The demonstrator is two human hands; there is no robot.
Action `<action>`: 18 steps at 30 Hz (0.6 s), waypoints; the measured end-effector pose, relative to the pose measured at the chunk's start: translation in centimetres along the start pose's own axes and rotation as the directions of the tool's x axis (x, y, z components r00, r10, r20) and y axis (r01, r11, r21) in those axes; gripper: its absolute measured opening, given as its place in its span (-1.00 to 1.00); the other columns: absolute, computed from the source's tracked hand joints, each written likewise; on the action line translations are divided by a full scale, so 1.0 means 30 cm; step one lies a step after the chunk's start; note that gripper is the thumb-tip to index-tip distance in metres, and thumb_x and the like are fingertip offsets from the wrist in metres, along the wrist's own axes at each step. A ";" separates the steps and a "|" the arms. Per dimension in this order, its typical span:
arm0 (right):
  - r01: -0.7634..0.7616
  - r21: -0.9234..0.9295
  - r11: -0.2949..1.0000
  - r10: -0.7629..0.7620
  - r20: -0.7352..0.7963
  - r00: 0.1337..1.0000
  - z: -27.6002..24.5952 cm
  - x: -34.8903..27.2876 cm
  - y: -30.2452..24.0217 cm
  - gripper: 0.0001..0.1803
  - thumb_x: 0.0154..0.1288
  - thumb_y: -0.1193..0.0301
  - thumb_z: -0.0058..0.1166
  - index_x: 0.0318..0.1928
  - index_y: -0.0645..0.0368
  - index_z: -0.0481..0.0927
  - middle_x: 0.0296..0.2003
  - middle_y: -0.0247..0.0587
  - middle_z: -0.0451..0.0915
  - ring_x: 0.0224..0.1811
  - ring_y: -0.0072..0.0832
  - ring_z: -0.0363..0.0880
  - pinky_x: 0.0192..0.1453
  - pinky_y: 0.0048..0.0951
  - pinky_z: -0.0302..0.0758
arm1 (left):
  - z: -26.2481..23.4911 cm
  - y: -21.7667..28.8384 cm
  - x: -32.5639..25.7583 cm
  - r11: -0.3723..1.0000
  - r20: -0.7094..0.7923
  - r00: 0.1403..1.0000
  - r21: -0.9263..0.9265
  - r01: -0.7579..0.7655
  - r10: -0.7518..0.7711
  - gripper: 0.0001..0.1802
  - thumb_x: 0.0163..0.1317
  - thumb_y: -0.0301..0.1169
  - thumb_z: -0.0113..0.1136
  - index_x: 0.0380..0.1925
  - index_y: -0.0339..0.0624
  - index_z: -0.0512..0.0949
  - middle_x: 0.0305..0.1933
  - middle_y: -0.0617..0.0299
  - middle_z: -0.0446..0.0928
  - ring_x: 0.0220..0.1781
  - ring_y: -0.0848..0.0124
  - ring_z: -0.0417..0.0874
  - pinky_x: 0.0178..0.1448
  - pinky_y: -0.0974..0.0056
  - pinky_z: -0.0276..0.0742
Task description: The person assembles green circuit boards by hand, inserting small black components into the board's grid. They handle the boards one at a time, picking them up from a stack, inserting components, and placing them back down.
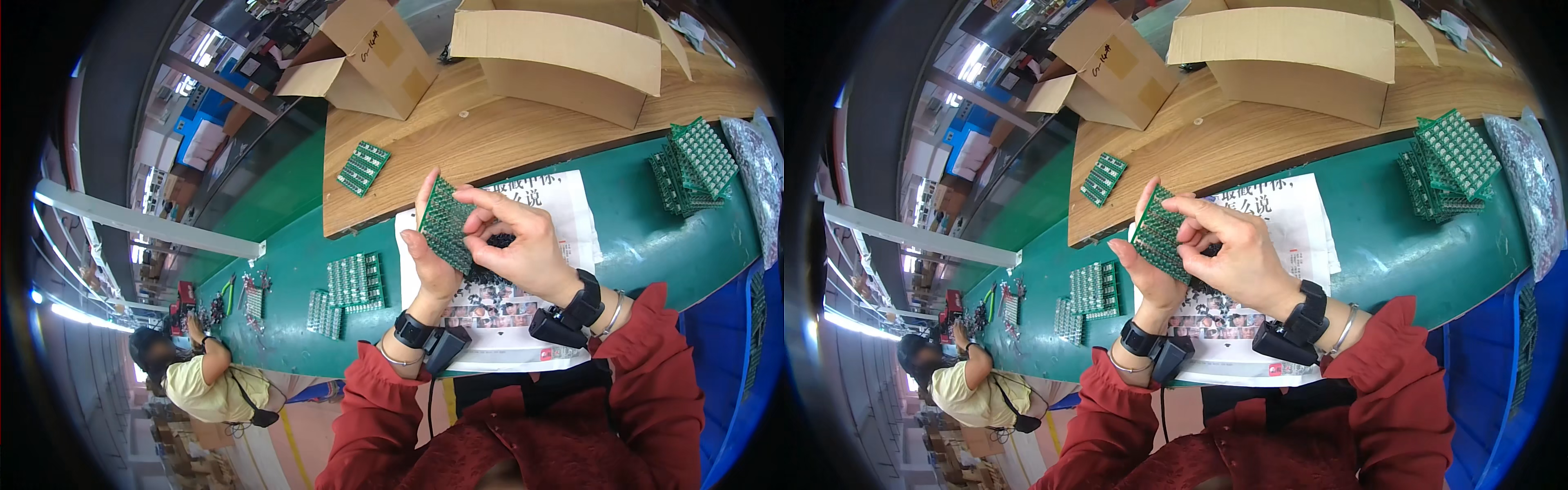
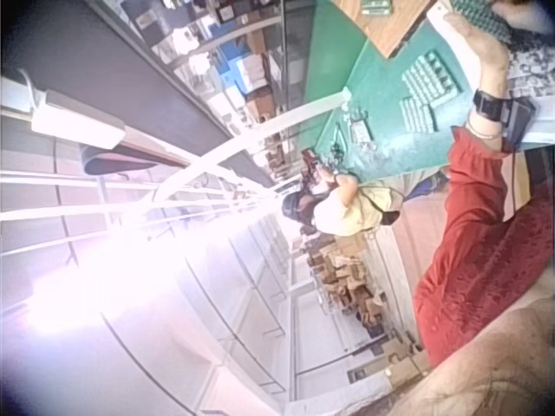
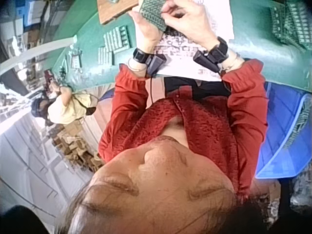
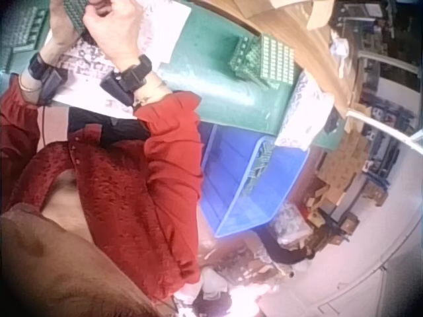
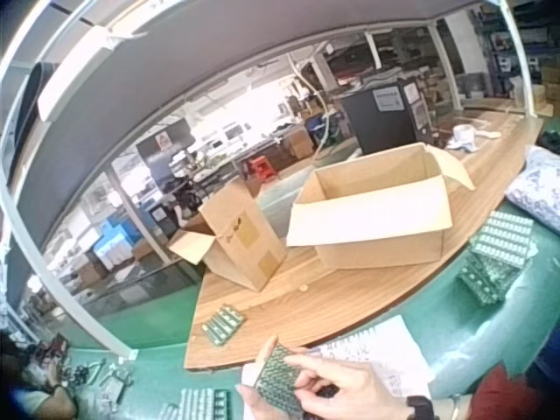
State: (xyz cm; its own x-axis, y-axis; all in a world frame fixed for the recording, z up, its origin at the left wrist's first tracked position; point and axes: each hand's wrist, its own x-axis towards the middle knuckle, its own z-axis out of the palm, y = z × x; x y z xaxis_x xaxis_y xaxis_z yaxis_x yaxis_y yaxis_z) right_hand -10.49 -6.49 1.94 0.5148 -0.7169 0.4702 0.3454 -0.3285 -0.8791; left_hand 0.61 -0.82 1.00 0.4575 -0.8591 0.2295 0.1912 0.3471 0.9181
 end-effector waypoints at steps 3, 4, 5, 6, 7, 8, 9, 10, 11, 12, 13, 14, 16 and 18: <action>-0.050 -0.030 0.998 0.052 0.063 0.997 0.004 -0.008 0.012 -0.51 0.01 0.73 0.11 0.04 0.25 0.55 -0.34 -0.27 0.60 -0.32 -0.62 0.58 -0.22 -0.57 0.61 | -0.002 -0.001 0.000 1.000 0.027 1.000 -0.017 -0.006 0.006 0.19 0.01 0.57 -0.31 0.35 -0.25 0.05 0.04 -0.03 0.45 0.06 0.25 0.50 0.16 0.18 0.43; -0.037 -0.054 0.998 0.041 0.078 0.996 -0.001 -0.010 0.017 -0.51 0.02 0.73 0.11 0.04 0.25 0.54 -0.34 -0.27 0.60 -0.33 -0.62 0.58 -0.22 -0.57 0.61 | -0.003 -0.002 -0.001 1.000 0.045 0.999 -0.021 -0.003 0.004 0.19 0.01 0.57 -0.31 0.34 -0.25 0.05 0.04 -0.04 0.45 0.06 0.25 0.50 0.16 0.18 0.43; -0.024 -0.078 0.997 0.031 0.093 0.995 -0.004 -0.011 0.020 -0.51 0.02 0.73 0.11 0.05 0.24 0.54 -0.35 -0.28 0.60 -0.34 -0.62 0.58 -0.23 -0.57 0.61 | -0.004 -0.006 -0.002 1.000 0.048 0.999 -0.011 -0.016 0.016 0.19 0.01 0.57 -0.31 0.34 -0.25 0.05 0.04 -0.05 0.45 0.06 0.24 0.50 0.17 0.17 0.43; 0.003 -0.071 0.997 0.002 0.063 0.998 -0.004 -0.011 0.019 -0.52 0.02 0.72 0.11 0.04 0.23 0.55 -0.37 -0.27 0.59 -0.37 -0.61 0.58 -0.27 -0.57 0.59 | -0.006 -0.008 -0.001 1.000 0.053 0.998 0.000 -0.030 0.030 0.18 0.01 0.56 -0.31 0.35 -0.25 0.05 0.05 -0.05 0.45 0.05 0.24 0.50 0.17 0.17 0.42; 0.030 -0.064 0.998 -0.028 0.033 0.999 -0.004 -0.010 0.016 -0.52 0.01 0.71 0.11 0.03 0.22 0.55 -0.39 -0.27 0.58 -0.41 -0.60 0.57 -0.31 -0.57 0.58 | -0.008 -0.008 0.001 0.999 0.057 0.997 0.011 -0.044 0.044 0.18 0.02 0.56 -0.31 0.35 -0.25 0.05 0.05 -0.06 0.45 0.05 0.24 0.50 0.18 0.16 0.42; 0.057 -0.058 0.997 -0.057 0.003 0.998 -0.004 -0.009 0.014 -0.53 0.01 0.70 0.12 0.02 0.21 0.56 -0.40 -0.26 0.58 -0.44 -0.59 0.57 -0.36 -0.56 0.56 | -0.006 -0.005 0.002 0.999 0.020 0.999 -0.023 -0.025 0.026 0.18 0.02 0.56 -0.32 0.35 -0.25 0.05 0.05 -0.07 0.45 0.04 0.24 0.50 0.18 0.16 0.41; 0.038 -0.031 0.999 -0.038 -0.007 0.999 0.000 -0.009 0.012 -0.54 0.00 0.70 0.11 0.00 0.22 0.56 -0.41 -0.26 0.58 -0.45 -0.59 0.56 -0.37 -0.56 0.55 | -0.003 0.001 0.002 0.998 -0.017 1.000 -0.057 -0.007 0.006 0.18 0.02 0.56 -0.32 0.35 -0.25 0.05 0.05 -0.07 0.46 0.04 0.24 0.50 0.18 0.17 0.41; 0.019 -0.005 1.000 -0.019 -0.017 1.000 0.006 -0.007 0.009 -0.55 -0.01 0.70 0.11 -0.02 0.23 0.57 -0.41 -0.25 0.57 -0.46 -0.58 0.56 -0.38 -0.55 0.54 | -0.002 0.005 0.002 0.996 -0.055 0.998 -0.090 0.010 -0.015 0.18 0.02 0.56 -0.33 0.35 -0.25 0.05 0.05 -0.07 0.46 0.03 0.24 0.50 0.18 0.17 0.40; 0.001 0.023 1.000 0.000 -0.027 1.000 0.010 -0.006 0.008 -0.57 -0.02 0.70 0.11 -0.04 0.24 0.57 -0.41 -0.25 0.57 -0.46 -0.58 0.55 -0.39 -0.55 0.54 | -0.008 0.005 0.002 0.998 -0.043 0.999 -0.068 -0.009 0.006 0.17 0.03 0.56 -0.34 0.35 -0.25 0.05 0.04 -0.07 0.46 0.04 0.24 0.50 0.18 0.17 0.40; -0.029 -0.024 0.999 0.030 0.020 0.999 0.006 -0.009 0.010 -0.56 -0.01 0.70 0.11 -0.03 0.23 0.57 -0.40 -0.25 0.58 -0.43 -0.60 0.56 -0.35 -0.56 0.55 | -0.015 -0.003 0.005 0.998 -0.025 0.999 -0.050 -0.026 0.025 0.16 0.04 0.55 -0.34 0.35 -0.25 0.06 0.04 -0.07 0.46 0.04 0.24 0.50 0.17 0.17 0.40; -0.057 -0.072 0.996 0.062 0.066 0.996 0.000 -0.011 0.012 -0.55 0.00 0.71 0.11 -0.02 0.23 0.58 -0.39 -0.25 0.59 -0.40 -0.61 0.57 -0.32 -0.58 0.57 | -0.019 -0.009 0.006 0.999 -0.007 0.999 -0.033 -0.043 0.042 0.16 0.04 0.55 -0.35 0.35 -0.24 0.06 0.04 -0.06 0.46 0.04 0.24 0.50 0.17 0.18 0.40; -0.083 -0.120 0.989 0.096 0.110 0.989 -0.005 -0.014 0.015 -0.55 0.00 0.71 0.11 -0.01 0.22 0.58 -0.38 -0.24 0.59 -0.37 -0.63 0.57 -0.29 -0.59 0.58 | -0.017 -0.012 0.008 0.999 -0.005 0.999 -0.039 -0.035 0.035 0.16 0.05 0.55 -0.36 0.34 -0.24 0.07 0.04 -0.06 0.47 0.03 0.24 0.50 0.17 0.18 0.40; -0.034 -0.147 0.989 0.050 0.107 0.993 -0.006 -0.016 0.027 -0.53 0.00 0.71 0.11 0.01 0.20 0.57 -0.38 -0.24 0.59 -0.38 -0.63 0.57 -0.30 -0.58 0.58 | -0.015 -0.009 0.008 0.999 -0.008 1.000 -0.041 -0.027 0.026 0.15 0.06 0.54 -0.37 0.34 -0.25 0.07 0.03 -0.06 0.47 0.03 0.24 0.50 0.16 0.18 0.40; 0.001 -0.157 0.988 0.014 0.092 0.996 -0.010 -0.016 0.026 -0.52 0.00 0.71 0.11 0.02 0.20 0.57 -0.39 -0.25 0.59 -0.38 -0.63 0.57 -0.30 -0.58 0.58 | -0.021 -0.016 0.008 0.998 0.000 0.998 -0.026 -0.060 0.060 0.14 0.06 0.54 -0.37 0.34 -0.24 0.07 0.03 -0.06 0.47 0.03 0.23 0.51 0.17 0.17 0.41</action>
State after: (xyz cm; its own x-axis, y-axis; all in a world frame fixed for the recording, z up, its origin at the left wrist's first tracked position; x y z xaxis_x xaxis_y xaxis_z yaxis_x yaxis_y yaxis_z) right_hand -10.70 -6.59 1.00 0.5896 -0.6617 0.4632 0.2184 -0.4215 -0.8801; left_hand 1.17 -0.95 0.40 0.4685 -0.8367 0.2837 0.1865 0.4076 0.8939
